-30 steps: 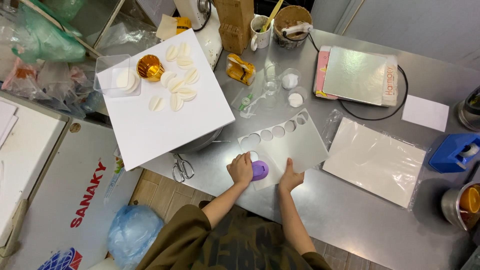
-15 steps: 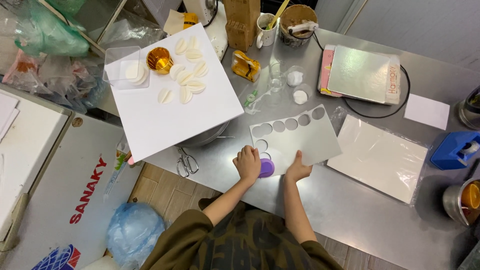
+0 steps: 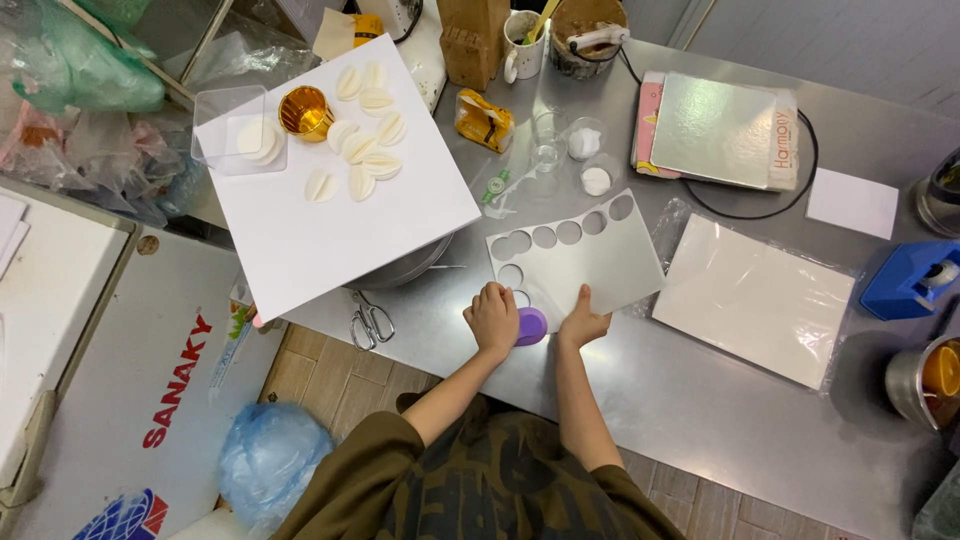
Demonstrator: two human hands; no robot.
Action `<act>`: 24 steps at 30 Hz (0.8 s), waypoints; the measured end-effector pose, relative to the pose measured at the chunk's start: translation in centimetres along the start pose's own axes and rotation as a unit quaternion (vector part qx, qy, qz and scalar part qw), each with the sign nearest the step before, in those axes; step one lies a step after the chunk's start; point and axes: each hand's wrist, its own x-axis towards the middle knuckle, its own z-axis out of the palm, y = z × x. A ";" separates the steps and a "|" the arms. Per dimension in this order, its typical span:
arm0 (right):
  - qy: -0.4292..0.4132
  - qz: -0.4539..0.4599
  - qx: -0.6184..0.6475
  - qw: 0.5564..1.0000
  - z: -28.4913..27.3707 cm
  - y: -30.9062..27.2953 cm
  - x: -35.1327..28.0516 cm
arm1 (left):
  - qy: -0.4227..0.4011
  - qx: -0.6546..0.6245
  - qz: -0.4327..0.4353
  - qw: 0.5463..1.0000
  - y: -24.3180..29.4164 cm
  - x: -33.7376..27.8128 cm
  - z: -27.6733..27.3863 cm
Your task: Punching circular shapes out of edible paper and organizing them for cake decoration.
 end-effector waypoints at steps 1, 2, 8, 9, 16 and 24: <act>0.000 0.000 0.000 1.000 -0.1 0.0 0.0 | 0.000 0.000 0.000 1.000 -0.1 -0.1 0.1; -0.001 0.000 0.009 1.000 0.0 -0.1 0.0 | 0.003 0.001 0.002 1.000 -0.1 0.0 0.2; -0.006 -0.012 0.029 0.999 -0.1 -0.3 -0.2 | -0.002 0.017 0.004 1.000 -1.0 0.1 0.9; -0.011 -0.004 0.036 0.999 -0.1 -0.7 -0.3 | -0.011 0.035 0.010 0.999 -1.5 0.3 1.2; 0.015 -0.047 0.002 0.999 0.0 2.4 0.8 | -0.027 0.048 0.021 0.998 -2.4 0.2 3.4; 0.001 -0.046 0.031 0.998 -0.6 0.3 1.4 | 0.004 0.033 0.075 0.997 0.9 -0.3 -1.3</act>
